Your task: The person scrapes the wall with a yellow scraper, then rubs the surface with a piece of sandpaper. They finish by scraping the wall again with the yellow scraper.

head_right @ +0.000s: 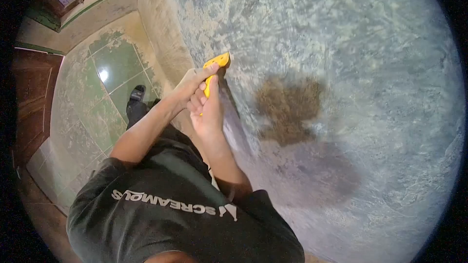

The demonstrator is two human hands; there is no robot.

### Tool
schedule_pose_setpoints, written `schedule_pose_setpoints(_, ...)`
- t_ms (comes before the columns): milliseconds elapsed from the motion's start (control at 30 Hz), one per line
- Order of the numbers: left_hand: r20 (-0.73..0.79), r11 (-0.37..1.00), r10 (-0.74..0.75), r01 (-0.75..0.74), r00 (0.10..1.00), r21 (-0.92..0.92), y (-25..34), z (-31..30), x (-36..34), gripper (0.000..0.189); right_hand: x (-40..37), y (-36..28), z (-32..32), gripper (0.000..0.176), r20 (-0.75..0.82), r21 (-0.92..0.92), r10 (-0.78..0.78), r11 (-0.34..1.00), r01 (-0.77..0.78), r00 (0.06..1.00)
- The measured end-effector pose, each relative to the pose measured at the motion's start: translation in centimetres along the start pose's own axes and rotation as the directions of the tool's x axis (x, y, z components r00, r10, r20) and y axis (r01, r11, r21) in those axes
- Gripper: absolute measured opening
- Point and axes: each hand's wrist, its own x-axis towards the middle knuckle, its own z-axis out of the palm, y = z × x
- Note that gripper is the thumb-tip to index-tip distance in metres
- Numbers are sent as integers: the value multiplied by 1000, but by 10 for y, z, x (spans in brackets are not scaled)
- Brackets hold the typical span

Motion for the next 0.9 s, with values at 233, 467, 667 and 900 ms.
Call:
schedule_pose_setpoints(233,47,997,-65,63,997,39,-7,4,-12,69,-2,15,-29,39,96,5,-4,1000,4,995)
schedule_pose_setpoints(467,109,984,-169,162,980,67,-8,-15,-7,67,6,27,-20,41,0,-8,-123,992,123,992)
schedule_pose_setpoints(667,146,986,-104,121,984,-113,0,-6,8,63,13,3,-6,38,-13,-33,-35,999,35,999)
schedule_pose_setpoints(900,107,987,-155,151,982,46,8,-10,-2,64,4,18,1,40,-76,56,-21,998,25,997)
